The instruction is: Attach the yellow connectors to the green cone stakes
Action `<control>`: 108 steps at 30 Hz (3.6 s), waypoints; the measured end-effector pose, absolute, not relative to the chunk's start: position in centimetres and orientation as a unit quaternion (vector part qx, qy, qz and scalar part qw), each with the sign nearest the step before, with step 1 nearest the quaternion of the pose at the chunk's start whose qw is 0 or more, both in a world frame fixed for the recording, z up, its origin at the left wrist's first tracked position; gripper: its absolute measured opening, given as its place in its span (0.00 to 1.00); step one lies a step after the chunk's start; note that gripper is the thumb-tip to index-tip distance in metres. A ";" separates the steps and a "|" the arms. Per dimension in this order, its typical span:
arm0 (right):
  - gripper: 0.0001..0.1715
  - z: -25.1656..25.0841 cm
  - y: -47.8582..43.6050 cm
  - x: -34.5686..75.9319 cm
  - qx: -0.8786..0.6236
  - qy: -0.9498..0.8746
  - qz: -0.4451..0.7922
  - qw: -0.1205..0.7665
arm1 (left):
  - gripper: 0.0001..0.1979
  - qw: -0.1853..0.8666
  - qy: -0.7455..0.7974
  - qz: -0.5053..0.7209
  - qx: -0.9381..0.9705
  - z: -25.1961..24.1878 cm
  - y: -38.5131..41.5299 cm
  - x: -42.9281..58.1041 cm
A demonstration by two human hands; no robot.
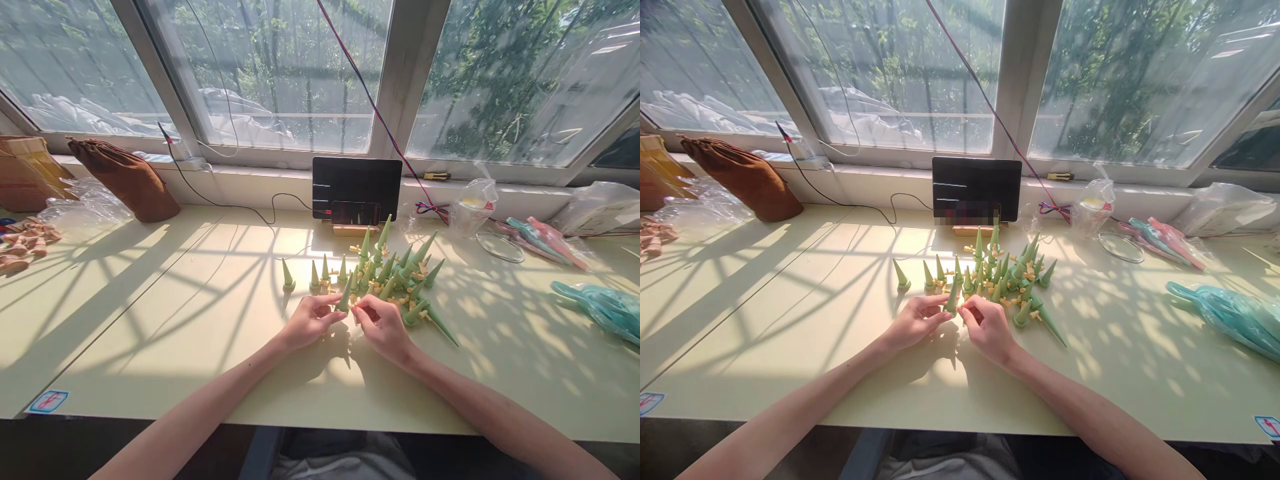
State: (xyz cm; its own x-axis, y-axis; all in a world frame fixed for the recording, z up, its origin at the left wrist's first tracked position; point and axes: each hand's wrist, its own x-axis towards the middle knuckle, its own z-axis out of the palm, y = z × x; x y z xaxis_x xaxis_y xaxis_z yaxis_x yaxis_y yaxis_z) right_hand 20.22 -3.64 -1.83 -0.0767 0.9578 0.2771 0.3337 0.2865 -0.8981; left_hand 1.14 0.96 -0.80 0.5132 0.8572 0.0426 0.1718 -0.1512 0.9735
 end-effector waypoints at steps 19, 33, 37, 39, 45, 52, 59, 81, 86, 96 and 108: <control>0.24 -0.3 -3.6 20.0 -0.427 -0.400 0.676 0.448 | 0.17 0.431 0.298 0.352 0.776 -1.7 1.1 0.7; 0.23 0.1 -3.7 19.8 -0.390 -0.359 0.725 0.439 | 0.17 0.404 0.327 0.341 0.783 -0.8 0.7 1.4; 0.23 0.1 -3.8 19.8 -0.393 -0.383 0.712 0.439 | 0.19 0.403 0.336 0.343 0.779 -0.8 0.6 1.4; 0.23 0.0 -3.9 19.8 -0.390 -0.392 0.707 0.441 | 0.19 0.400 0.341 0.340 0.780 -0.7 0.6 1.4; 0.24 -0.1 -3.9 20.0 -0.409 -0.422 0.678 0.441 | 0.20 0.378 0.331 0.325 0.801 -0.7 0.7 1.4; 0.25 -0.3 -3.9 19.8 -0.455 -0.488 0.598 0.443 | 0.19 0.357 0.353 0.324 0.802 -1.0 0.7 1.3; 0.24 -1.2 -4.0 20.2 -0.482 -0.608 0.449 0.443 | 0.16 0.397 0.369 0.302 0.784 -0.7 0.4 1.3; 0.19 -1.8 -3.4 20.9 -0.449 -0.769 0.158 0.427 | 0.18 0.449 0.373 0.311 0.750 0.1 -0.1 1.8; 0.19 -1.9 -3.3 21.0 -0.448 -0.771 0.156 0.425 | 0.18 0.445 0.382 0.313 0.747 0.0 -0.1 1.8; 0.19 -1.8 -3.4 21.0 -0.462 -0.770 0.162 0.409 | 0.20 0.442 0.399 0.310 0.741 -0.3 -0.2 1.8; 0.18 -1.8 -3.4 20.9 -0.474 -0.760 0.201 0.397 | 0.21 0.416 0.397 0.274 0.771 0.3 0.2 1.2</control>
